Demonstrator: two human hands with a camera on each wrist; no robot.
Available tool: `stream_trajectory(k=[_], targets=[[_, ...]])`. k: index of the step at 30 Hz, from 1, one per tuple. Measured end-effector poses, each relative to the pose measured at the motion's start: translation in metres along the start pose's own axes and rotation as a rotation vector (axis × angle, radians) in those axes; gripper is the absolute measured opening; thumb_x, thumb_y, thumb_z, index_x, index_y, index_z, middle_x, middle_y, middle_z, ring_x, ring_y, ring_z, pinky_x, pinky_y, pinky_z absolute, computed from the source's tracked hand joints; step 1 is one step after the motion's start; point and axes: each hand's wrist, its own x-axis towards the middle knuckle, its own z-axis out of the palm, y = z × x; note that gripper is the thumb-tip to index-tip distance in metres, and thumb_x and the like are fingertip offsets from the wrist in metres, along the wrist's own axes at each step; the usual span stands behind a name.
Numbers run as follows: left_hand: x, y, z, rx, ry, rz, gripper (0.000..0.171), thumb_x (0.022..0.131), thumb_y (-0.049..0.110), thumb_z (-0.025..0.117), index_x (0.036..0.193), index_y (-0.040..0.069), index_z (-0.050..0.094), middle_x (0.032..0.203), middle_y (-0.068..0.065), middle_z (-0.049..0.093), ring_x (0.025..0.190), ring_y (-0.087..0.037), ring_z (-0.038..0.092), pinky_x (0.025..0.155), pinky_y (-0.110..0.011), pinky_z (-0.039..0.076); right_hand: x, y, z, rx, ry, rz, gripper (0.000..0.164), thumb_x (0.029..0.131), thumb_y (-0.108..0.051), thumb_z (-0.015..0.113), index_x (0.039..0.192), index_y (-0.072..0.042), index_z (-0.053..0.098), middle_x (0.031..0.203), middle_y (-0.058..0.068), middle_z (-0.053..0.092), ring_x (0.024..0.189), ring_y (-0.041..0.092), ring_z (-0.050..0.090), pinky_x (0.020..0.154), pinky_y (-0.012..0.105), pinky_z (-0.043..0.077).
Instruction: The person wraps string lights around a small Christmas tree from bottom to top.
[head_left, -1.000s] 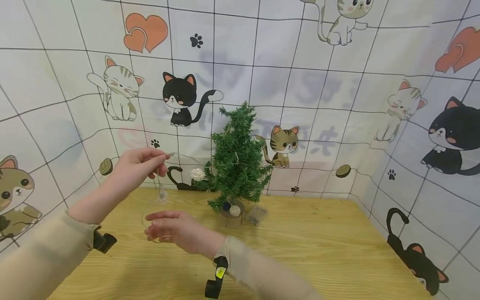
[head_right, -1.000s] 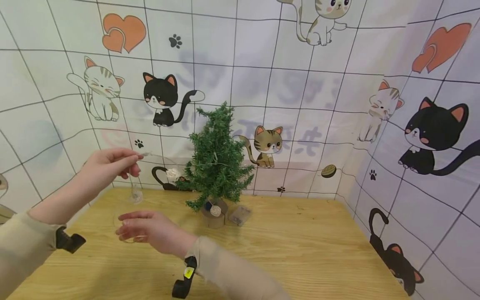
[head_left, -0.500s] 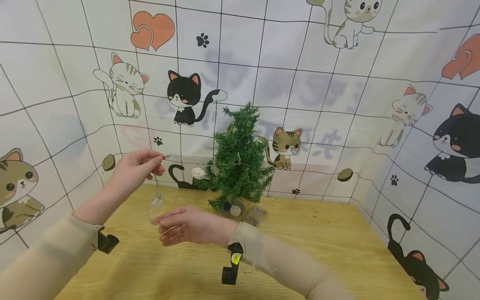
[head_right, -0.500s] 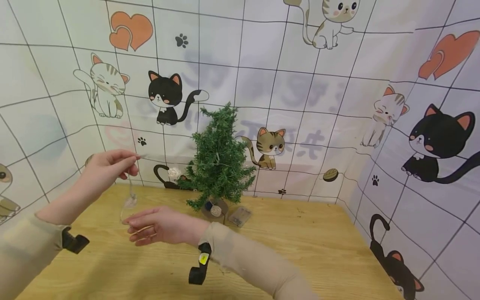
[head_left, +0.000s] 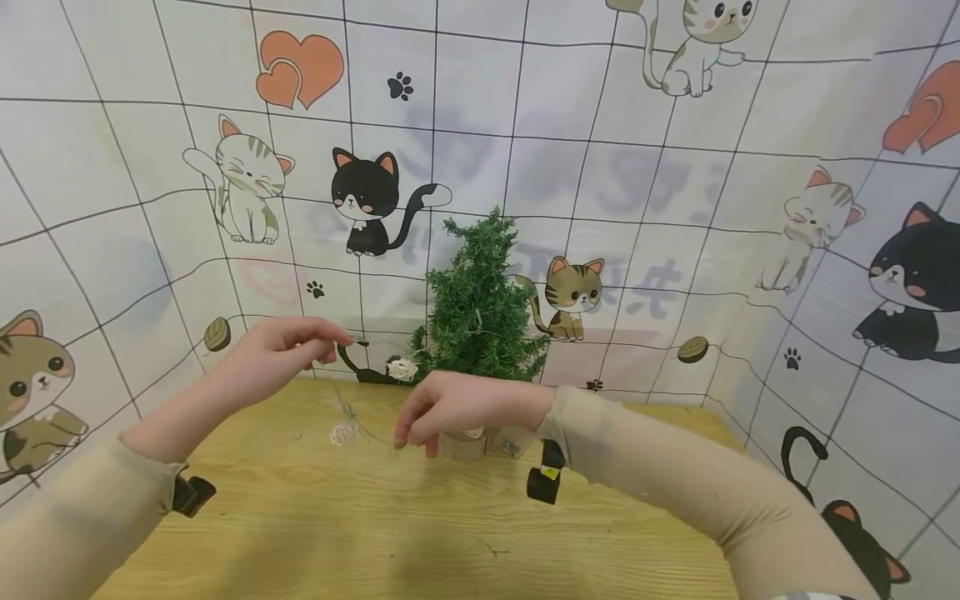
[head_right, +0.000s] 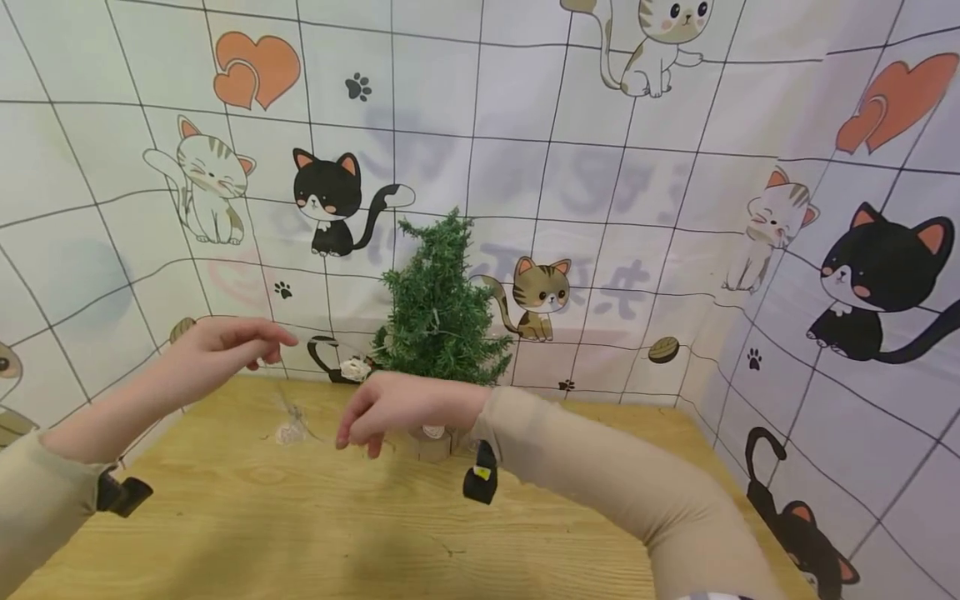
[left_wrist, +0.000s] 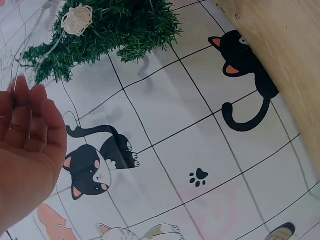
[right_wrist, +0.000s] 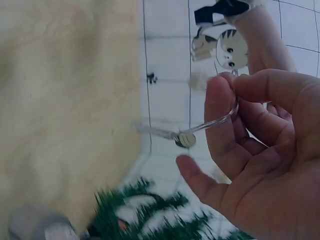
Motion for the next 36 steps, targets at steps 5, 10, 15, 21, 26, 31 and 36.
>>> stream_trajectory(k=[5,10,15,21,26,31,36], targets=[[0.0,0.011,0.002,0.116,0.026,0.027,0.023,0.101,0.018,0.05,0.108,0.017,0.072,0.096,0.001,0.07,0.08,-0.017,0.062,0.063,-0.031,0.048,-0.029,-0.018,-0.034,-0.126,0.099,0.038,0.021,0.093,-0.004,0.054,0.101,-0.008,0.073,0.097,0.002,0.07,0.06,0.017,0.054,0.061,0.027,0.047],[0.002,0.014,0.004,0.194,0.072,0.091,0.027,0.098,0.012,0.048,0.107,0.018,0.073,0.096,0.001,0.071,0.07,-0.014,0.059,0.056,-0.029,0.045,-0.051,-0.039,-0.067,-0.24,0.239,0.101,0.016,0.095,-0.011,0.058,0.1,-0.011,0.073,0.086,0.005,0.068,0.055,0.011,0.041,0.056,0.026,0.037],[0.009,0.011,0.006,0.286,0.14,0.203,0.014,0.092,0.012,0.063,0.096,0.02,0.073,0.083,0.009,0.067,0.062,-0.009,0.053,0.055,-0.026,0.043,-0.067,-0.057,-0.1,-0.38,0.382,0.106,0.013,0.093,-0.017,0.064,0.097,-0.01,0.073,0.078,0.004,0.066,0.068,0.016,0.055,0.066,0.03,0.043],[0.021,0.012,0.011,0.178,0.27,0.15,0.012,0.094,0.023,0.065,0.088,0.017,0.073,0.073,0.007,0.065,0.062,-0.012,0.053,0.056,-0.025,0.042,-0.068,-0.069,-0.129,-0.625,0.571,0.079,0.012,0.093,-0.018,0.065,0.095,-0.01,0.073,0.081,0.002,0.067,0.069,0.019,0.058,0.069,0.031,0.047],[0.041,0.01,0.019,0.081,0.398,0.159,0.017,0.095,0.023,0.064,0.092,0.01,0.073,0.079,0.0,0.064,0.07,-0.01,0.053,0.063,-0.02,0.042,-0.058,-0.074,-0.146,-0.752,0.684,0.086,0.018,0.096,-0.022,0.06,0.1,-0.008,0.071,0.089,0.006,0.068,0.07,0.019,0.055,0.07,0.032,0.044],[0.068,0.009,0.025,-0.031,0.461,0.115,0.026,0.098,0.03,0.059,0.096,0.007,0.072,0.087,0.0,0.066,0.083,-0.006,0.055,0.069,-0.022,0.042,-0.047,-0.072,-0.162,-0.885,0.795,0.11,0.022,0.099,-0.023,0.053,0.102,-0.01,0.069,0.088,0.002,0.065,0.07,0.018,0.054,0.069,0.032,0.043],[0.087,0.007,0.025,-0.149,0.467,0.071,0.028,0.099,0.033,0.056,0.103,0.008,0.069,0.084,0.005,0.068,0.085,-0.011,0.054,0.065,-0.028,0.037,-0.039,-0.064,-0.175,-0.886,0.87,0.111,0.025,0.1,-0.023,0.049,0.101,-0.008,0.069,0.089,0.003,0.066,0.07,0.019,0.054,0.07,0.032,0.043]])
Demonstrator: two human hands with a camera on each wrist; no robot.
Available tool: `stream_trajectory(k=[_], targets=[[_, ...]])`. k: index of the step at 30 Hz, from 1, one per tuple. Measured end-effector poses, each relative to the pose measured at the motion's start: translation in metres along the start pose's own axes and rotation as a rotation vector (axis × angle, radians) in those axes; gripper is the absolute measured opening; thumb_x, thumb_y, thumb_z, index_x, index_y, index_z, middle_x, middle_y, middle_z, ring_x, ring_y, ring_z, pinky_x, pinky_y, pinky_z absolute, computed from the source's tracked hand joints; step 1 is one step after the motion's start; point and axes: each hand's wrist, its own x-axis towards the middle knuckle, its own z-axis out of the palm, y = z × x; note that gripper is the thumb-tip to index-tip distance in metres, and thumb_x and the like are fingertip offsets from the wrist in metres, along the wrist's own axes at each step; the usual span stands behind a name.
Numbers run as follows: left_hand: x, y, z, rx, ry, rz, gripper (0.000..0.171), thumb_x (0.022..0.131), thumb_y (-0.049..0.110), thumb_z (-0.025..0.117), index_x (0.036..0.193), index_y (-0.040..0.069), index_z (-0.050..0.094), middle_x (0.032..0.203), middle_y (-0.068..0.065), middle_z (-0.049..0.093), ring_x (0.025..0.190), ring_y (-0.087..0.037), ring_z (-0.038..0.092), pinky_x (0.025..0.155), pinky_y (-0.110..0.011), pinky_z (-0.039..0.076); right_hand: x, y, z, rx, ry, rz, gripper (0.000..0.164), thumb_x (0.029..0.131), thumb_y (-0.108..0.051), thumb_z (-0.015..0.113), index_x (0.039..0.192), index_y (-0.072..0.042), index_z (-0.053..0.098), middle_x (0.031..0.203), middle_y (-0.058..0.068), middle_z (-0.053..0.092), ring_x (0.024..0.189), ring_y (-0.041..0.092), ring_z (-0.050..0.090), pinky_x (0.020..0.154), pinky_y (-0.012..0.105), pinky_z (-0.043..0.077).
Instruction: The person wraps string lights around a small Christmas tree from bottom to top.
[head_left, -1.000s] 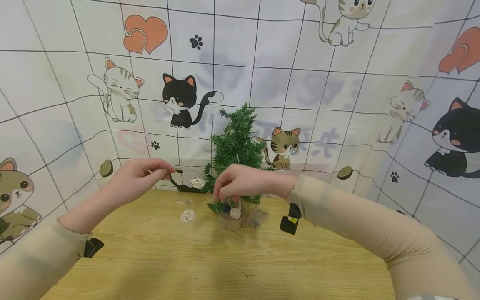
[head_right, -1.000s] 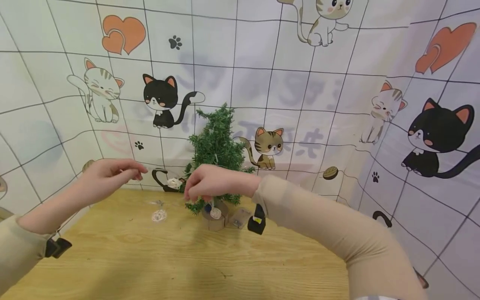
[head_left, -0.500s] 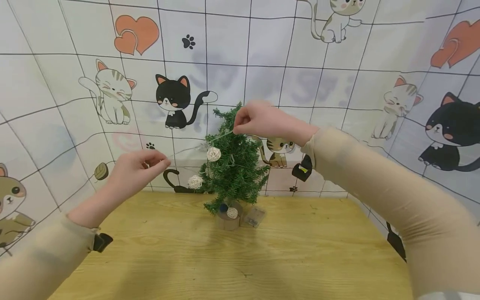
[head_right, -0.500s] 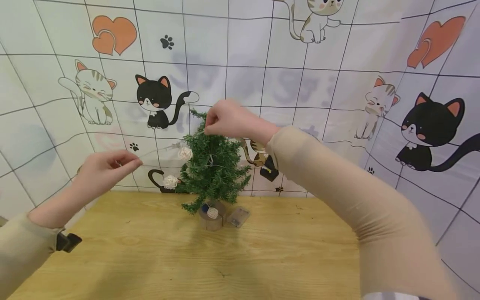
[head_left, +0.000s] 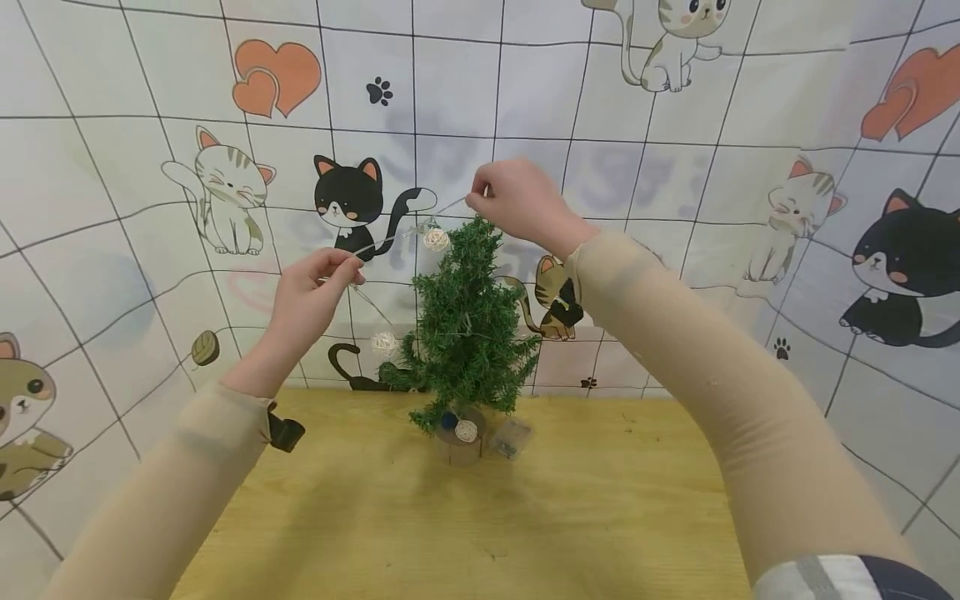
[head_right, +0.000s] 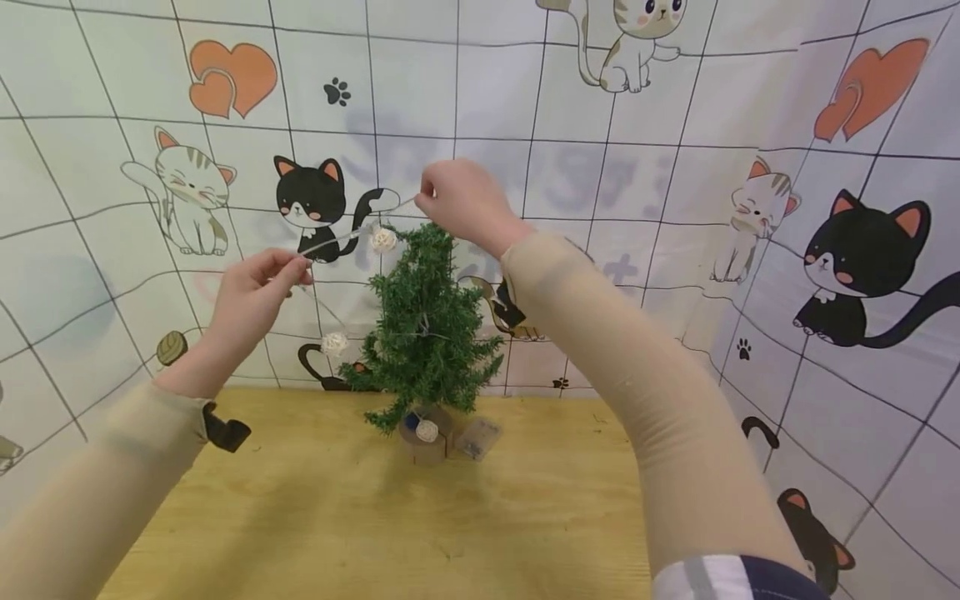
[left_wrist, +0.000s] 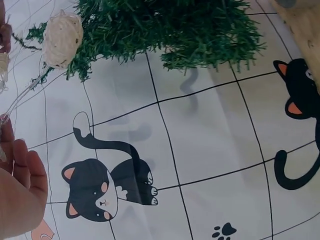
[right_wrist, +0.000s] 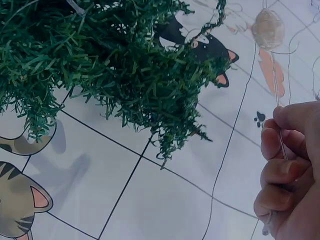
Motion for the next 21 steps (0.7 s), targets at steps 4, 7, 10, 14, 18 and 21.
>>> stream_trajectory(k=[4,7,10,14,18,21], targets=[[0.013,0.001,0.0,-0.062,-0.022,0.046,0.021,0.1,0.021,0.054,0.113,0.008,0.064,0.082,0.002,0.066,0.095,-0.01,0.057,0.071,-0.027,0.04,0.006,0.01,0.001,-0.009,0.035,0.018,0.026,0.101,-0.023,0.049,0.1,-0.007,0.069,0.09,0.005,0.067,0.068,0.019,0.054,0.071,0.033,0.043],[0.025,0.008,-0.002,-0.06,-0.054,0.106,0.019,0.1,0.014,0.051,0.11,0.008,0.065,0.089,0.0,0.064,0.103,-0.009,0.056,0.076,-0.027,0.042,0.009,0.017,-0.002,-0.018,0.075,0.033,0.025,0.101,-0.022,0.049,0.098,-0.007,0.069,0.089,0.005,0.066,0.067,0.02,0.052,0.07,0.032,0.042],[0.035,0.012,-0.002,0.065,-0.083,0.239,0.021,0.097,0.007,0.05,0.097,0.006,0.071,0.094,-0.002,0.066,0.098,-0.013,0.054,0.076,-0.031,0.038,0.01,0.022,-0.005,0.071,0.102,0.079,0.025,0.1,-0.022,0.05,0.099,-0.006,0.069,0.088,0.006,0.065,0.07,0.02,0.054,0.07,0.031,0.041],[0.034,0.009,0.006,0.359,-0.025,0.459,0.018,0.091,0.005,0.056,0.09,0.006,0.073,0.087,-0.006,0.068,0.081,-0.024,0.049,0.077,-0.038,0.038,0.008,0.025,-0.007,0.366,0.093,0.188,0.023,0.099,-0.026,0.054,0.099,-0.008,0.068,0.083,0.005,0.064,0.059,0.015,0.046,0.059,0.028,0.037],[0.022,0.006,0.016,0.563,0.111,0.609,0.013,0.088,0.004,0.06,0.092,0.005,0.072,0.081,-0.01,0.066,0.076,-0.031,0.05,0.067,-0.042,0.042,0.004,0.028,-0.005,0.612,0.069,0.257,0.021,0.098,-0.027,0.057,0.095,-0.009,0.067,0.077,0.003,0.061,0.048,0.012,0.032,0.049,0.027,0.031],[0.017,0.003,0.019,0.628,0.186,0.67,0.017,0.085,0.0,0.061,0.099,0.004,0.07,0.084,-0.012,0.064,0.073,-0.034,0.049,0.062,-0.045,0.041,0.0,0.03,-0.004,0.677,0.057,0.257,0.021,0.097,-0.026,0.059,0.094,-0.007,0.067,0.077,0.003,0.061,0.049,0.012,0.032,0.05,0.026,0.031]])
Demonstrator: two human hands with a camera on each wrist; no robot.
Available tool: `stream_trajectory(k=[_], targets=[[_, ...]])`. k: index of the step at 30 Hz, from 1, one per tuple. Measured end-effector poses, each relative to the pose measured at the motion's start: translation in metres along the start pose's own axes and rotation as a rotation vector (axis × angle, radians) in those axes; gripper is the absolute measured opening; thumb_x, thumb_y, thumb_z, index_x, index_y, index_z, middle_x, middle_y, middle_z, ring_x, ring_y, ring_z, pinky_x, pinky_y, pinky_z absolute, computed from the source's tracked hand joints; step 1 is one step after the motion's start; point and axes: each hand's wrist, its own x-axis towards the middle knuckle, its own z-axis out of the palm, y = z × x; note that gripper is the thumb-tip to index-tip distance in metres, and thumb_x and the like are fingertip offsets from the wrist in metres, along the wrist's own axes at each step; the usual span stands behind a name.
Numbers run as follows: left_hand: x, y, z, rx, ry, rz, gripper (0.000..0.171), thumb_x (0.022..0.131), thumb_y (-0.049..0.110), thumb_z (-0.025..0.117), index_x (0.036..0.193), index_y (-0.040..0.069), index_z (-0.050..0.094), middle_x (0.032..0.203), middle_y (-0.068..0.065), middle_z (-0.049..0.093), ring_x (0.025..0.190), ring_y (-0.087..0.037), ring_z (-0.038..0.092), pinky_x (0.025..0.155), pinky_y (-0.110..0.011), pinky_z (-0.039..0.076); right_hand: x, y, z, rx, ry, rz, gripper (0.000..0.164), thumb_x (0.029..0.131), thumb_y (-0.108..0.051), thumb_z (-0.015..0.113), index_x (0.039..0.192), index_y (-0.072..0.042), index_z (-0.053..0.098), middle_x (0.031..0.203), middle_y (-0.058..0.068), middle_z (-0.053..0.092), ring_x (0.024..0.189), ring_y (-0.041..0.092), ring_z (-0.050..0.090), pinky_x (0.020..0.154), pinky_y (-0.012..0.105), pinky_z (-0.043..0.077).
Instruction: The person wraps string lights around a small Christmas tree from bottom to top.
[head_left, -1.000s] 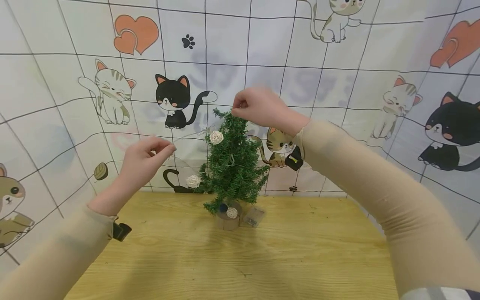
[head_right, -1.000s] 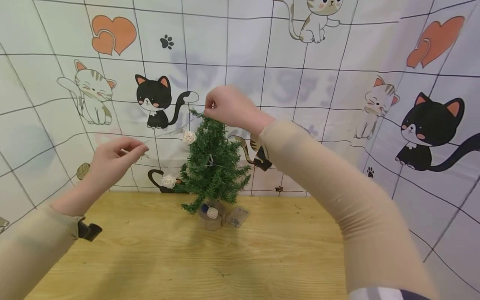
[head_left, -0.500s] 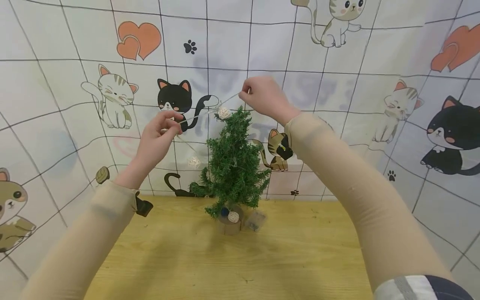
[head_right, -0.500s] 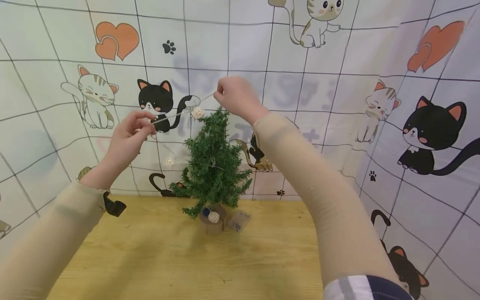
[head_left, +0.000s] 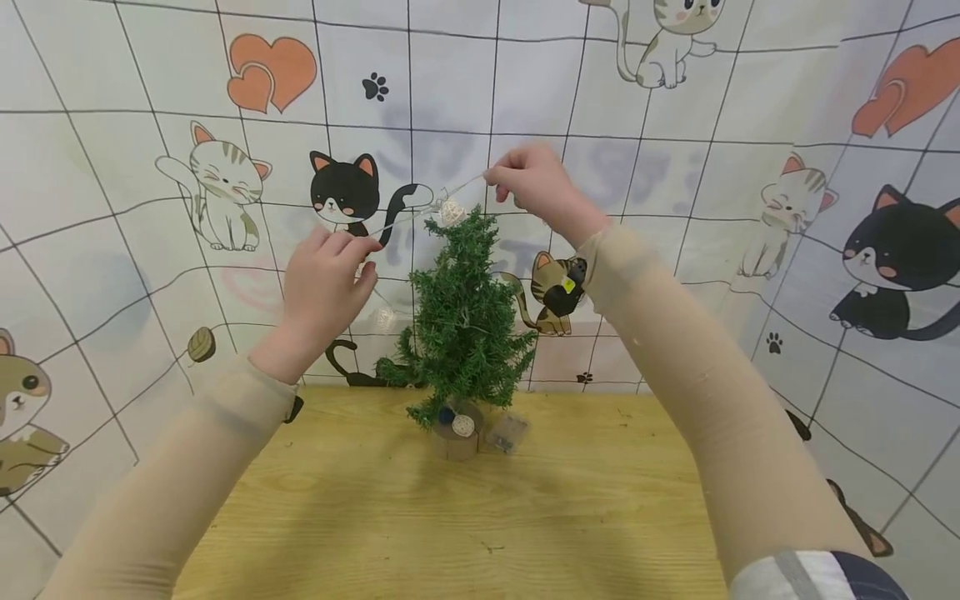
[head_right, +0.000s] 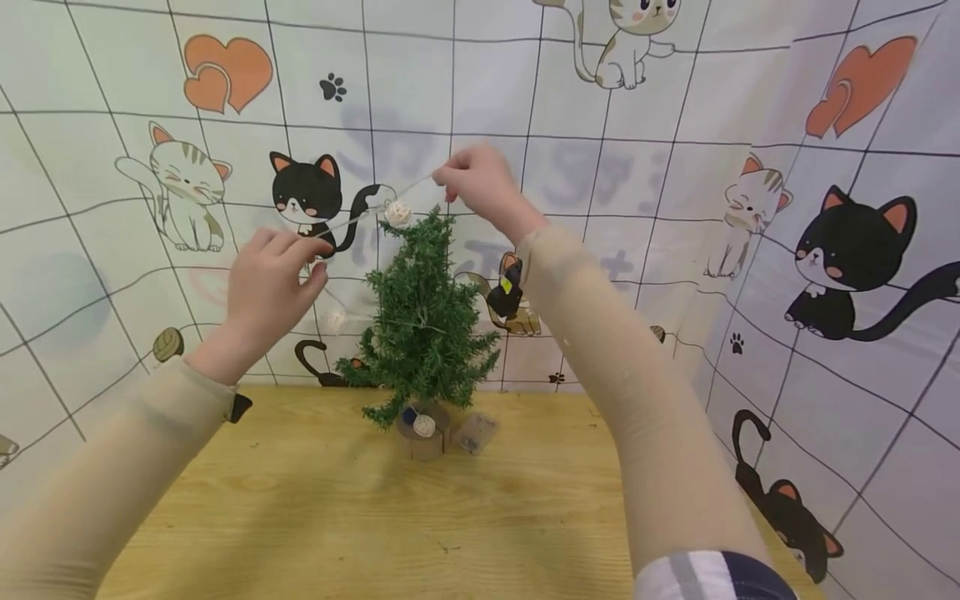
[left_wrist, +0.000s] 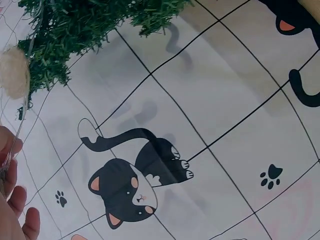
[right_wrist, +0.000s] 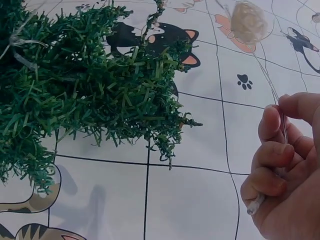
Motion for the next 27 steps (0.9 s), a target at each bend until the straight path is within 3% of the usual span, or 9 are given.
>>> stream_trajectory(k=[4,9,15,20,23,27], targets=[[-0.012,0.0,0.004,0.054,-0.013,-0.026,0.034,0.083,0.004,0.064,0.117,0.009,0.064,0.093,-0.014,0.061,0.079,-0.037,0.05,0.059,-0.048,0.038,-0.005,0.004,-0.002,-0.028,-0.019,-0.013,0.021,0.097,-0.026,0.059,0.092,-0.007,0.067,0.077,0.003,0.061,0.054,0.013,0.037,0.056,0.027,0.035],[-0.024,0.003,0.008,0.092,-0.129,-0.099,0.058,0.083,0.013,0.067,0.138,0.02,0.049,0.11,-0.016,0.057,0.092,-0.039,0.05,0.061,-0.049,0.036,-0.005,0.004,-0.005,0.021,-0.047,0.013,0.022,0.098,-0.027,0.058,0.096,-0.007,0.065,0.08,0.005,0.06,0.05,0.011,0.035,0.052,0.026,0.032],[-0.022,0.01,0.007,0.081,-0.331,-0.219,0.084,0.08,0.022,0.072,0.152,0.031,0.029,0.128,-0.017,0.047,0.111,-0.041,0.044,0.07,-0.051,0.035,0.004,-0.004,-0.005,0.422,-0.094,0.157,0.021,0.101,-0.023,0.054,0.107,-0.004,0.06,0.088,0.007,0.063,0.052,0.013,0.039,0.05,0.024,0.032],[-0.015,0.016,0.011,0.056,-0.464,-0.283,0.097,0.081,0.029,0.073,0.156,0.036,0.012,0.136,-0.017,0.04,0.122,-0.04,0.035,0.079,-0.053,0.034,0.011,-0.009,-0.002,0.74,-0.102,0.293,0.018,0.104,-0.022,0.047,0.107,-0.005,0.05,0.111,0.011,0.068,0.061,0.019,0.053,0.055,0.026,0.039],[-0.015,0.017,0.014,0.058,-0.508,-0.301,0.101,0.082,0.031,0.073,0.156,0.039,0.005,0.138,-0.016,0.037,0.125,-0.04,0.033,0.081,-0.054,0.033,0.013,-0.009,0.001,0.815,-0.103,0.315,0.017,0.105,-0.022,0.043,0.103,-0.006,0.047,0.122,0.011,0.065,0.069,0.022,0.06,0.057,0.028,0.043],[-0.016,0.015,0.014,0.083,-0.523,-0.321,0.104,0.081,0.031,0.074,0.155,0.04,0.002,0.139,-0.015,0.037,0.123,-0.039,0.034,0.081,-0.055,0.034,0.015,-0.008,0.005,0.822,-0.139,0.292,0.018,0.106,-0.023,0.041,0.099,-0.007,0.048,0.127,0.011,0.063,0.079,0.025,0.064,0.059,0.028,0.045]])
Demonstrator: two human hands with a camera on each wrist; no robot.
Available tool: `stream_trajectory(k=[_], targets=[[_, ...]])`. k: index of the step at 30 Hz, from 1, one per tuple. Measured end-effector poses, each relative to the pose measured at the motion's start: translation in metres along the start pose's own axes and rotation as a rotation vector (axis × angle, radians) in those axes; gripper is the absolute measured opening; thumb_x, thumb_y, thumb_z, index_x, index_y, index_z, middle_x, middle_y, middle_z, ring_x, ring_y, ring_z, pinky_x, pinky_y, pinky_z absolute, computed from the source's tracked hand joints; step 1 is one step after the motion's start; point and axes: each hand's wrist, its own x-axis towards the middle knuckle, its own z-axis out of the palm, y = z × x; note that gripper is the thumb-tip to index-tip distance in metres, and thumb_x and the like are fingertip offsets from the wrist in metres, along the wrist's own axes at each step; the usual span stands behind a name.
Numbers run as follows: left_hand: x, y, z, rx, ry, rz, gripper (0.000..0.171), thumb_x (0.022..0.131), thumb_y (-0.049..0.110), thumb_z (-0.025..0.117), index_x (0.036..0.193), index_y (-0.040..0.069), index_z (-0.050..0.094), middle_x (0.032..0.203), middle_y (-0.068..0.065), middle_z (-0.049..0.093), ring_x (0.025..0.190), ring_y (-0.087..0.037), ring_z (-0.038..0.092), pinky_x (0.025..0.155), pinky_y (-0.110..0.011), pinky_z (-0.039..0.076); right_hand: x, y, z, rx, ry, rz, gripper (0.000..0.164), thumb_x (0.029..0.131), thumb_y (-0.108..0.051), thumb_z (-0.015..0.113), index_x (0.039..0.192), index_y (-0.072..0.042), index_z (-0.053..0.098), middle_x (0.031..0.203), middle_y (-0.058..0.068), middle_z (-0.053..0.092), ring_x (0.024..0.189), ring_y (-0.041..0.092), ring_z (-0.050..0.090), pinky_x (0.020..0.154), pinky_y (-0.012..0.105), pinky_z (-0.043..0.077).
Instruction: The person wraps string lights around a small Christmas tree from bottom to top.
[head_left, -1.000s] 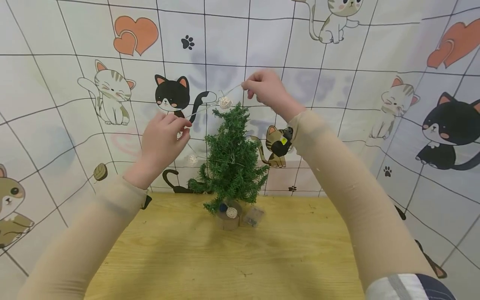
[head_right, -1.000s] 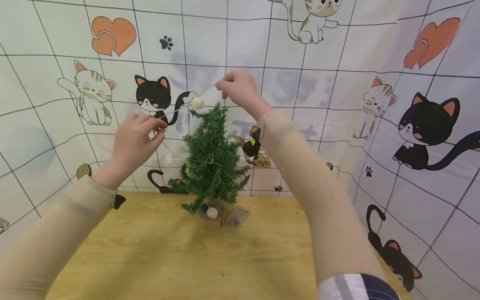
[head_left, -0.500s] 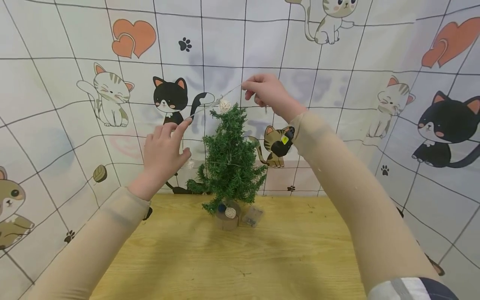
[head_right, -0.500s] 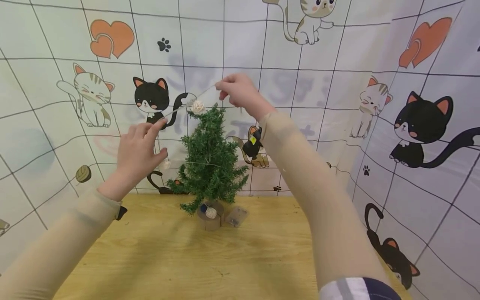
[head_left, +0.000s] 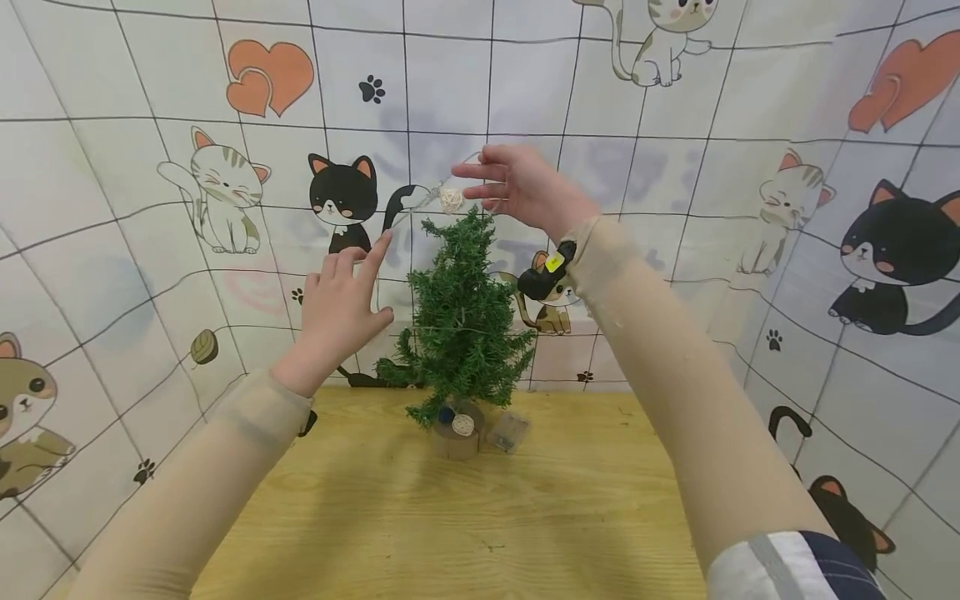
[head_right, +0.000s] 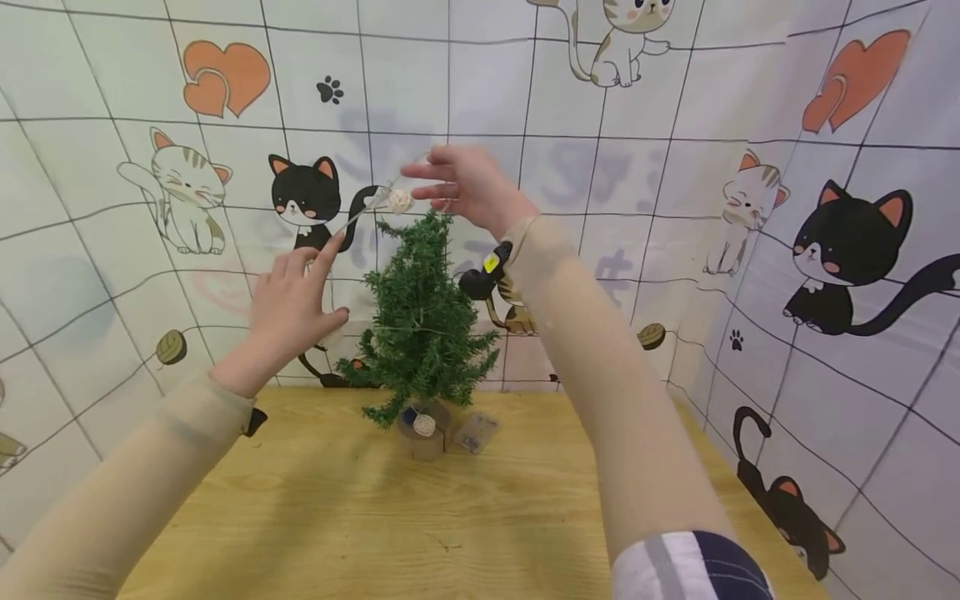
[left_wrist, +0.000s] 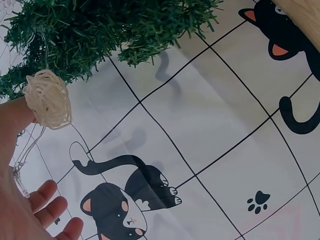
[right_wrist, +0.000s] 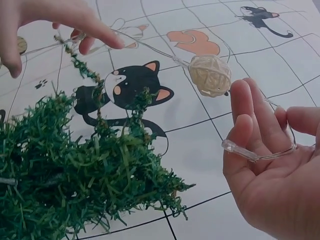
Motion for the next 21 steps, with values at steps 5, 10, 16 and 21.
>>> stream_trajectory(k=[5,10,16,21], targets=[[-0.0022,-0.0025,0.0037,0.014,-0.009,-0.001,0.106,0.08,0.032,0.075,0.156,0.038,0.002,0.139,-0.016,0.037,0.12,-0.04,0.036,0.081,-0.056,0.035,-0.0004,0.0049,-0.0027,-0.039,-0.019,-0.004,0.019,0.106,-0.023,0.042,0.1,-0.007,0.048,0.125,0.01,0.064,0.078,0.024,0.066,0.06,0.028,0.045],[-0.0021,-0.0032,0.0031,0.012,-0.005,0.002,0.105,0.081,0.032,0.075,0.156,0.039,0.002,0.139,-0.016,0.037,0.124,-0.04,0.034,0.082,-0.057,0.034,-0.0041,0.0017,-0.0037,-0.078,-0.033,-0.032,0.019,0.105,-0.024,0.044,0.103,-0.006,0.05,0.124,0.011,0.064,0.078,0.024,0.066,0.062,0.028,0.046],[-0.0055,-0.0021,0.0039,-0.001,-0.011,0.023,0.101,0.082,0.031,0.074,0.155,0.04,0.005,0.14,-0.016,0.037,0.125,-0.041,0.034,0.081,-0.054,0.033,-0.0064,0.0017,-0.0071,-0.094,-0.033,-0.058,0.019,0.104,-0.023,0.048,0.103,-0.005,0.052,0.119,0.011,0.065,0.077,0.023,0.063,0.064,0.029,0.043],[-0.0053,-0.0012,0.0085,-0.001,-0.002,0.022,0.101,0.082,0.031,0.075,0.155,0.041,0.006,0.141,-0.017,0.036,0.125,-0.041,0.034,0.083,-0.056,0.034,-0.0008,0.0038,-0.0073,-0.036,-0.01,-0.079,0.018,0.103,-0.022,0.051,0.099,-0.005,0.056,0.104,0.007,0.067,0.076,0.022,0.058,0.067,0.028,0.039]])
